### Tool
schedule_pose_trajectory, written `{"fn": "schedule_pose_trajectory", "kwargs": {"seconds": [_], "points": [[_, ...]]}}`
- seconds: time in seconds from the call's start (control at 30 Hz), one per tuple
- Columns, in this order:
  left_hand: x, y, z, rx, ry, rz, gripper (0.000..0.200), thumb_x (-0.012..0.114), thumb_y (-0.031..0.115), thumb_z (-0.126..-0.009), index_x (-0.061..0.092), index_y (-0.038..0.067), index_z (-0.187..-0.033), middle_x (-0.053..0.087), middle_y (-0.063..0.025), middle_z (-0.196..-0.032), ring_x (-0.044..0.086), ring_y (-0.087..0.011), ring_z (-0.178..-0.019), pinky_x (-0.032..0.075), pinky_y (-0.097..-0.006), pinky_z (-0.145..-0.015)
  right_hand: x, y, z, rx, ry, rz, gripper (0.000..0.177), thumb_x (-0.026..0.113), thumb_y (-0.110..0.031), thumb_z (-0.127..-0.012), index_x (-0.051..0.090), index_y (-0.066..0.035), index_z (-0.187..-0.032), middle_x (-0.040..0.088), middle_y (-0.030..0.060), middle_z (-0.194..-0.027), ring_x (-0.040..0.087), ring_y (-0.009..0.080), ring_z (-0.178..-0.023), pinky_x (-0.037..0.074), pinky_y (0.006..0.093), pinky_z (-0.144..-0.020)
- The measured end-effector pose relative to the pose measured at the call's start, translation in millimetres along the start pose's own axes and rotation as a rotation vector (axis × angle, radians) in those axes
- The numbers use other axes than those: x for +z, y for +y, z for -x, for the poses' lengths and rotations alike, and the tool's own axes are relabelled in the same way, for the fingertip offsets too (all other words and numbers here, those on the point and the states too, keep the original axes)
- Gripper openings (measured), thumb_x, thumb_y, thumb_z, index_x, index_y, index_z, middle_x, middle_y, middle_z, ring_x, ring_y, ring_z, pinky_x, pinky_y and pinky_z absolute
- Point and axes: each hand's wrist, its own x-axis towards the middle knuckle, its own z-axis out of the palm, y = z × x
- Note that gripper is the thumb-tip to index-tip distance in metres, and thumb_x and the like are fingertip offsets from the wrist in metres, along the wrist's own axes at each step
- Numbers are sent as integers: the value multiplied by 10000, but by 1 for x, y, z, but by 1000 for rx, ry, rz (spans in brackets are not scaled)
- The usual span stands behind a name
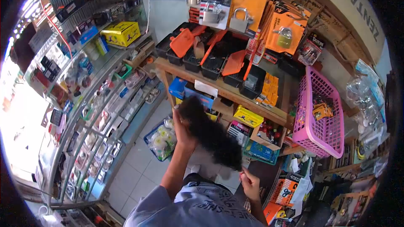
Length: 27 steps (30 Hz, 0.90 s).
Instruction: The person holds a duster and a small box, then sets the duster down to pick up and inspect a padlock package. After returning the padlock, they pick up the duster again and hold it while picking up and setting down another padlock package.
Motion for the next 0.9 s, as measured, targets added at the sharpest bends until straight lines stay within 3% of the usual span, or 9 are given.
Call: {"fn": "schedule_pose_trajectory", "kwargs": {"seconds": [0.1,0.17,0.2,0.3,0.33,0.57,0.67,0.77,0.9], "points": [[-27,0,-1,-25,135,-28,635,339,579,-965,461,89,-1351,579,-124,-1250,576,-307,-1124,468,-491,-957,-10,-6,5,94,-98,-8,359,587,-182,-966,587,-22,-1287,703,74,-935,553,55,-696,436,221,-591],[-53,1,-7,-88,-268,37,663,325,606,-959,479,87,-1342,578,-142,-1262,585,-326,-1087,471,-487,-942,-10,-11,4,37,-110,44,363,584,-187,-968,585,-5,-1282,701,86,-947,577,59,-736,439,217,-607],[-13,2,4,76,-16,96,688,303,624,-954,470,83,-1344,587,-158,-1238,597,-349,-1027,479,-481,-916,-5,-22,2,53,-25,-30,364,584,-189,-966,586,-8,-1281,699,77,-952,584,59,-756,447,218,-631],[4,6,13,-2,114,45,678,298,616,-957,461,84,-1344,594,-159,-1213,593,-356,-1032,477,-496,-913,-3,-25,0,104,-63,-12,353,565,-178,-973,590,4,-1275,618,3,-788,474,29,-632,368,191,-557],[-3,7,18,-26,-118,121,680,297,611,-960,456,77,-1350,591,-162,-1221,595,-337,-1061,473,-492,-934,-3,-27,-1,108,-66,-13,353,565,-178,-973,590,4,-1275,618,3,-788,474,29,-632,368,191,-557],[-7,5,18,79,133,-48,666,288,577,-973,450,49,-1347,585,-153,-1242,590,-334,-1099,467,-500,-955,-13,-30,-3,135,-203,26,345,549,-148,-975,581,-1,-1286,611,-8,-776,448,21,-608,357,182,-545],[-23,4,16,52,-217,-87,635,307,536,-974,439,41,-1349,575,-170,-1250,591,-346,-1097,468,-511,-953,-14,-32,-5,141,-114,-7,363,561,-194,-976,583,3,-1280,636,13,-792,470,24,-616,367,189,-551],[-8,5,18,33,175,92,618,324,504,-963,425,31,-1348,564,-204,-1250,587,-361,-1093,476,-521,-935,-15,-37,-5,123,-53,-12,396,579,-245,-976,585,18,-1272,671,43,-813,512,37,-632,392,204,-554],[-29,-2,12,51,-347,-30,653,333,555,-963,399,71,-1396,536,-193,-1304,559,-341,-1148,457,-497,-971,-11,-36,-5,107,-132,-40,359,560,-192,-978,590,16,-1268,635,19,-783,467,23,-605,356,192,-530]]}}
